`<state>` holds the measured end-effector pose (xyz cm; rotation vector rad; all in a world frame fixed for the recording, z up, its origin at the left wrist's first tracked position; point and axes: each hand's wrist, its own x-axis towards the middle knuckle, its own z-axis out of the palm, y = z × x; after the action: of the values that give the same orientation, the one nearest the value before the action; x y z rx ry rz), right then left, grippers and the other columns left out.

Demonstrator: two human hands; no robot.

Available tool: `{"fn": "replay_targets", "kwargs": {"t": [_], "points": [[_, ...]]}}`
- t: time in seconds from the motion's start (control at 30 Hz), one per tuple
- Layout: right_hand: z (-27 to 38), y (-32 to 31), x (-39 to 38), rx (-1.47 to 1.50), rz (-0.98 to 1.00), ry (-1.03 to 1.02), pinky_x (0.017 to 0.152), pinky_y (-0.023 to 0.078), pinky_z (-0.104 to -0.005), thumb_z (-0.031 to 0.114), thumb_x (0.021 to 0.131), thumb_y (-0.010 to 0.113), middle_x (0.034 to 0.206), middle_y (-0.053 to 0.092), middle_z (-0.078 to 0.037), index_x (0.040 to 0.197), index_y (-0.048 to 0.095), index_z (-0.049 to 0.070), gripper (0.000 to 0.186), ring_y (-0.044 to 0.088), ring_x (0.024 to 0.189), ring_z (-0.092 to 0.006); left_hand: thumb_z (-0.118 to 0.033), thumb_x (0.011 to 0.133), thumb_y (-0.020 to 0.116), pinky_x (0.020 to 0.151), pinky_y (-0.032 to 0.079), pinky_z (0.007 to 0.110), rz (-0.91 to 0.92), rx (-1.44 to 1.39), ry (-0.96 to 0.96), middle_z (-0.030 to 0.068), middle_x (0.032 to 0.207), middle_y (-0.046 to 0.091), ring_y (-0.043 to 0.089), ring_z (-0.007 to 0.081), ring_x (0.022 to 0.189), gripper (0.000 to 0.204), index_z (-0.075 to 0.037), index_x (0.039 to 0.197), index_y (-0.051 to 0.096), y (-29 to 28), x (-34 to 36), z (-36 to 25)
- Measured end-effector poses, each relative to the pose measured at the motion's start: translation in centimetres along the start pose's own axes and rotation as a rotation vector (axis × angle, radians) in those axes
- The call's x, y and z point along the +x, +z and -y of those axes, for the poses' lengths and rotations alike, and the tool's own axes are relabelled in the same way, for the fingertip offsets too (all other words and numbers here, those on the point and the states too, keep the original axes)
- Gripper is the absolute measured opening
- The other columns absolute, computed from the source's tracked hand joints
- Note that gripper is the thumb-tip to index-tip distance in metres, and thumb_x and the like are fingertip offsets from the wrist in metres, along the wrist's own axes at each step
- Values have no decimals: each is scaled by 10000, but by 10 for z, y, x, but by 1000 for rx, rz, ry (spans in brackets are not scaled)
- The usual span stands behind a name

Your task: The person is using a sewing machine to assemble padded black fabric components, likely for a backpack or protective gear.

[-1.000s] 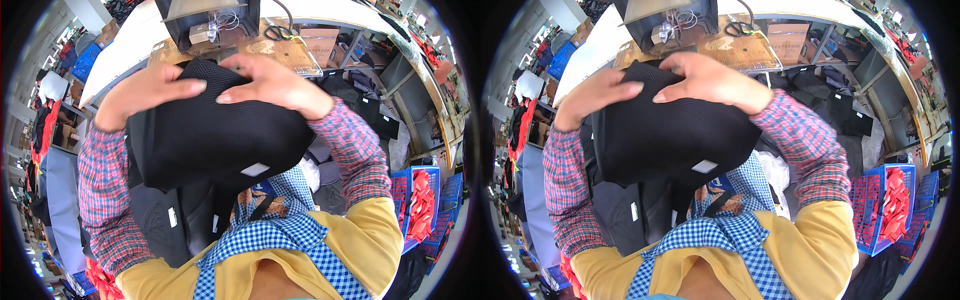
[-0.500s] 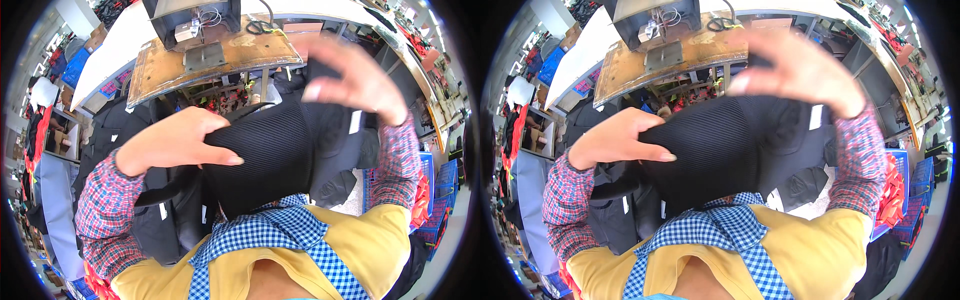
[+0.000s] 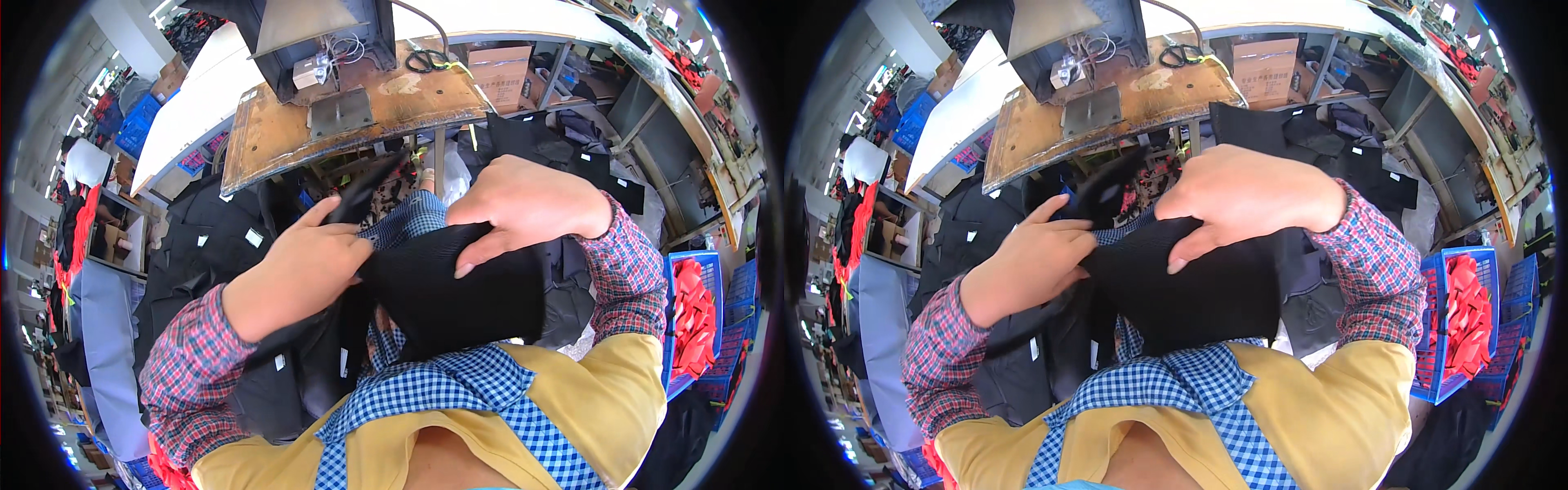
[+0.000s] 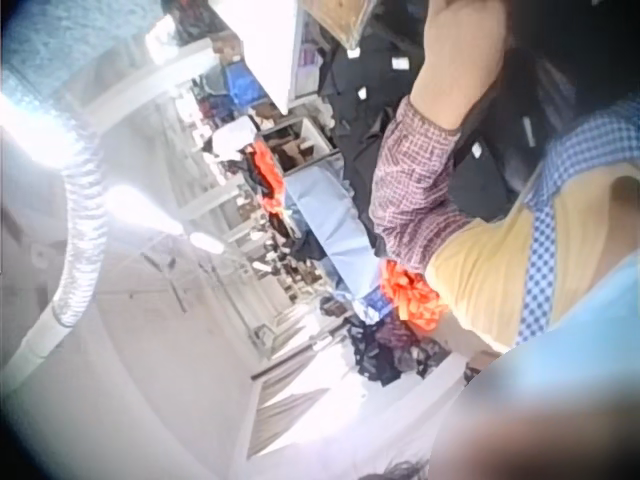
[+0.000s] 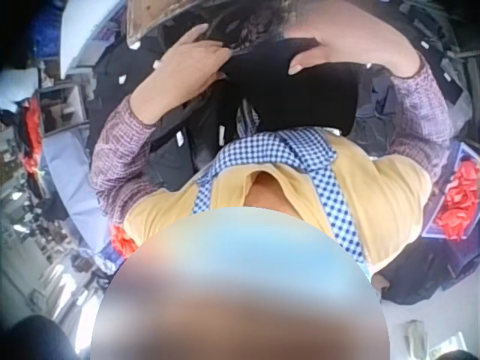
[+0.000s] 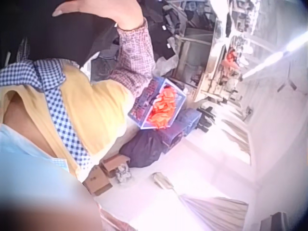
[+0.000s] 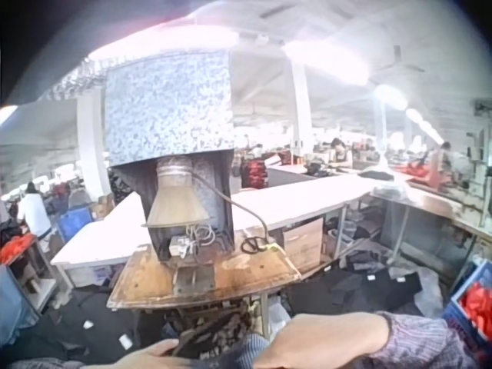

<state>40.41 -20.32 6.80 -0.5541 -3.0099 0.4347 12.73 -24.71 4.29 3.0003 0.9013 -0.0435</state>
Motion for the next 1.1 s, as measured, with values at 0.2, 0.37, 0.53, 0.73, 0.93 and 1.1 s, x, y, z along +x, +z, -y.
{"fn": "replay_targets", "kwargs": {"t": [0.2, 0.37, 0.53, 0.73, 0.93, 1.1], "points": [[12, 5, 25, -35, -117, -16, 554, 462, -443, 436, 842, 655, 609, 567, -174, 827, 559, 15, 432, 594, 652, -400, -58, 762, 588, 562, 503, 402, 34, 393, -595, 126, 607, 613, 635, 283, 541, 121, -4, 868, 567, -19, -38, -25], [12, 14, 41, -55, -205, -128, 530, 446, -427, 468, 842, 645, 594, 545, -163, 803, 547, 32, 448, 580, 624, -385, 41, 781, 516, 825, 504, 401, -185, -509, -510, 227, 1131, 550, 568, 351, 1059, 385, -21, 1160, 551, -15, -70, -12], [-3, 9, 36, -47, -152, -227, 502, 418, -422, 497, 817, 663, 578, 524, -147, 753, 556, 61, 454, 565, 594, -368, -251, 769, 743, 1113, 264, 488, -63, -586, -176, 216, 1348, 453, 419, 385, 1299, 387, -15, 1038, 596, 15, -64, -23], [-33, 2, 26, -201, -237, 49, 551, 474, -423, 519, 830, 632, 591, 564, -157, 783, 633, 50, 472, 608, 646, -364, -287, 776, 768, 711, 467, 338, -189, -509, -260, 82, 684, 579, 584, 220, 653, 314, -15, 790, 611, 0, -29, 48], [-91, 9, 37, -416, -436, 179, 583, 497, -423, 438, 933, 527, 634, 594, -150, 799, 650, 52, 426, 614, 650, -352, -262, 839, 728, 635, 404, 246, -169, -684, -421, 6, 718, 540, 483, 76, 692, 294, 12, 864, 623, -5, 4, 110], [-142, 12, 62, -414, -489, 144, 621, 500, -432, 364, 979, 468, 656, 599, -150, 841, 664, 47, 397, 615, 667, -348, -229, 835, 714, 718, 435, 226, 57, -788, -479, -4, 783, 599, 538, 57, 770, 261, 12, 909, 647, -11, 32, 163]]}}
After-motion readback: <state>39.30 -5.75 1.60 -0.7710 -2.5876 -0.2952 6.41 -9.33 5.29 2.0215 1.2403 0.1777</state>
